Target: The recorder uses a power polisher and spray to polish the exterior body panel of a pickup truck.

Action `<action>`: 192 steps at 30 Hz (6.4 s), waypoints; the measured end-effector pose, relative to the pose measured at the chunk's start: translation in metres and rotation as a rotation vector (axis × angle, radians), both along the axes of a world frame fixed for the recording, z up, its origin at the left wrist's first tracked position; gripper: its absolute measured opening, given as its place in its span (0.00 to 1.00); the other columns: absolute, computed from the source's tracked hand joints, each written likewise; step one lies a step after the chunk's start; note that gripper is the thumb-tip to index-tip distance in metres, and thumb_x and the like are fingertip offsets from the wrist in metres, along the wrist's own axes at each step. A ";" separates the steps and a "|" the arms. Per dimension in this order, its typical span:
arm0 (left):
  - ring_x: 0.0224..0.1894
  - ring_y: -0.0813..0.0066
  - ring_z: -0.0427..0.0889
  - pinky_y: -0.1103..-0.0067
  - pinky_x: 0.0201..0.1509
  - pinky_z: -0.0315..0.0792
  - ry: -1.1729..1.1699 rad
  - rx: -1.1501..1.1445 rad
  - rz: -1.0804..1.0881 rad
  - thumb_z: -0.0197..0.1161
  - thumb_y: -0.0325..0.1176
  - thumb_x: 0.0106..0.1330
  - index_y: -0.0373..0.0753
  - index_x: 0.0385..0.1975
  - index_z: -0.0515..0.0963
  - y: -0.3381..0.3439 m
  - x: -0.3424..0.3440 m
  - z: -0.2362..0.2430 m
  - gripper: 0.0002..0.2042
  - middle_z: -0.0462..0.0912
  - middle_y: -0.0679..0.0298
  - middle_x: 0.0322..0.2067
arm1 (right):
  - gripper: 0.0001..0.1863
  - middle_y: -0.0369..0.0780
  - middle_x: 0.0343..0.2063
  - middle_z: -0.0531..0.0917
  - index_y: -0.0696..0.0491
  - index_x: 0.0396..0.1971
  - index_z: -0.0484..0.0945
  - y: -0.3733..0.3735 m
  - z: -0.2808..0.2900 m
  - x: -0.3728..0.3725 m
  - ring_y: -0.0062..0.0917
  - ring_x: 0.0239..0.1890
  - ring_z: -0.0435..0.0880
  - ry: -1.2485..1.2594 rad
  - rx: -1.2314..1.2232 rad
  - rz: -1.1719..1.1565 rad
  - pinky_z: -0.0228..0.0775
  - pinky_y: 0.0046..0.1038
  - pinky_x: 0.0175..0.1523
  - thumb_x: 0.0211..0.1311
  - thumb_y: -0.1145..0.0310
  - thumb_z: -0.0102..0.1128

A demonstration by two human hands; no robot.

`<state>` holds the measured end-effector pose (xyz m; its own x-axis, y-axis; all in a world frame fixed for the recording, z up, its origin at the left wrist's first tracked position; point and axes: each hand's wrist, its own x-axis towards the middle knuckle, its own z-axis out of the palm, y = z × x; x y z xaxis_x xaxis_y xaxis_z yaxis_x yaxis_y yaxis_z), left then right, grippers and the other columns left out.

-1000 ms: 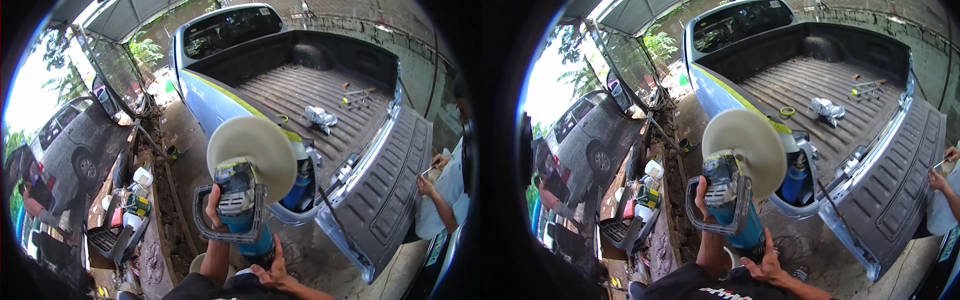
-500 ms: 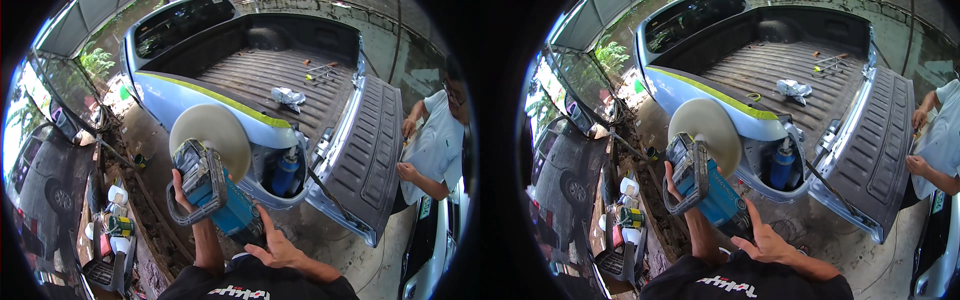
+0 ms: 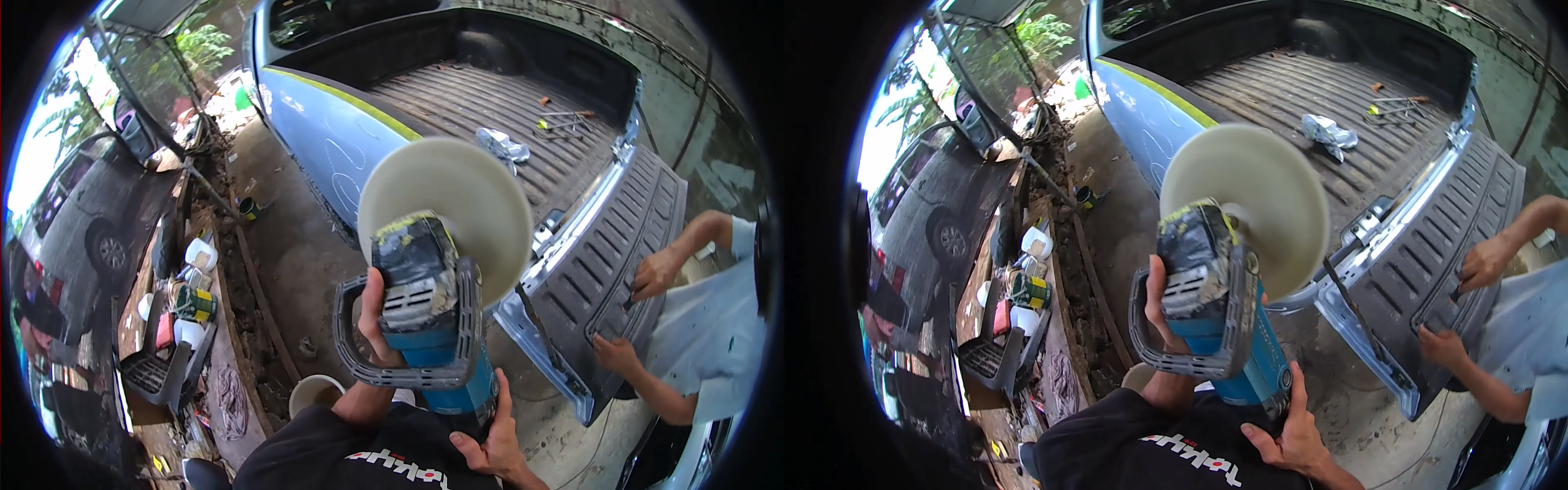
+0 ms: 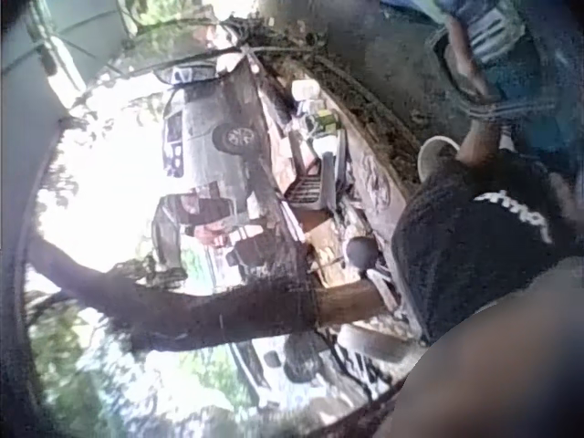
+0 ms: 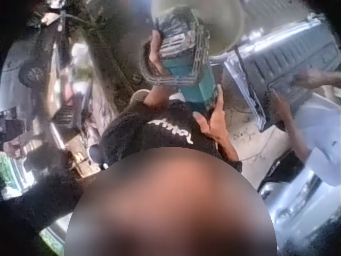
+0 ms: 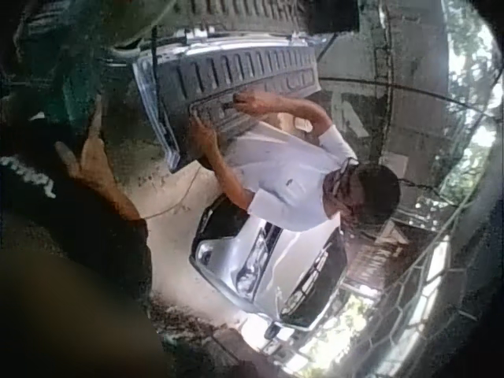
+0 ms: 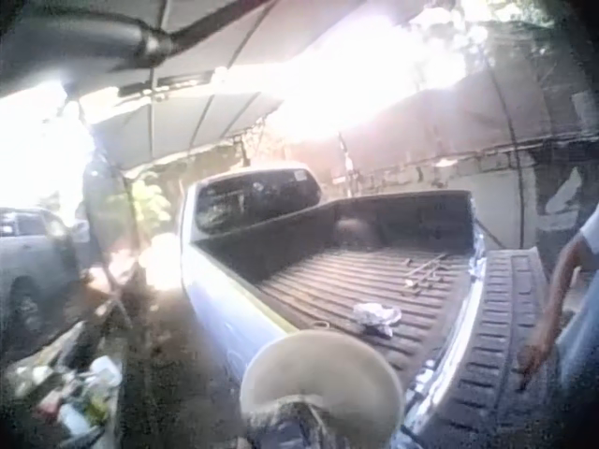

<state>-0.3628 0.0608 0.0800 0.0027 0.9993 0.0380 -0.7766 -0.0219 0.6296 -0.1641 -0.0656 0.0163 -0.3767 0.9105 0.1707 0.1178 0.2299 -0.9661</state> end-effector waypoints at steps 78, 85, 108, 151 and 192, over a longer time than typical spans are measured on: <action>0.48 0.59 0.85 0.66 0.54 0.80 0.296 0.173 0.607 0.51 0.52 0.75 0.32 0.62 0.73 -0.028 0.077 -0.012 0.29 0.84 0.50 0.50 | 0.52 0.48 0.68 0.70 0.54 0.79 0.48 0.097 -0.083 0.037 0.33 0.68 0.70 0.604 -0.129 0.423 0.55 0.34 0.74 0.63 0.57 0.70; 0.47 0.58 0.85 0.63 0.51 0.81 0.334 0.115 0.646 0.51 0.56 0.75 0.32 0.62 0.72 -0.030 0.087 -0.011 0.31 0.84 0.49 0.49 | 0.51 0.49 0.67 0.72 0.55 0.79 0.48 0.105 -0.082 0.046 0.35 0.68 0.72 0.555 -0.055 0.437 0.59 0.36 0.73 0.64 0.55 0.68; 0.59 0.46 0.81 0.56 0.64 0.75 -0.104 0.231 0.210 0.39 0.69 0.75 0.28 0.71 0.63 -0.043 0.090 -0.005 0.45 0.77 0.42 0.61 | 0.49 0.57 0.65 0.70 0.60 0.77 0.50 0.096 0.079 0.130 0.44 0.66 0.74 -0.009 -0.186 0.414 0.61 0.38 0.72 0.66 0.52 0.68; 0.44 0.48 0.86 0.59 0.50 0.82 0.001 0.123 -0.216 0.44 0.67 0.71 0.27 0.64 0.70 0.157 -0.240 0.014 0.42 0.83 0.41 0.49 | 0.50 0.62 0.75 0.52 0.44 0.78 0.58 0.157 0.013 -0.254 0.57 0.76 0.59 0.205 0.281 -0.017 0.56 0.45 0.75 0.57 0.73 0.74; 0.51 0.60 0.84 0.66 0.58 0.77 -0.016 0.030 -0.422 0.46 0.59 0.78 0.33 0.63 0.73 0.224 -0.367 -0.003 0.33 0.83 0.51 0.54 | 0.53 0.50 0.71 0.62 0.58 0.79 0.37 0.171 0.045 -0.416 0.31 0.63 0.73 0.011 -0.071 -0.380 0.63 0.33 0.69 0.67 0.67 0.66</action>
<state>-0.7302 0.2848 0.0771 0.4103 0.9093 0.0700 -0.7313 0.2821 0.6210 -0.5799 0.1053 0.0612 -0.0089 0.9945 0.1047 0.1713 0.1047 -0.9796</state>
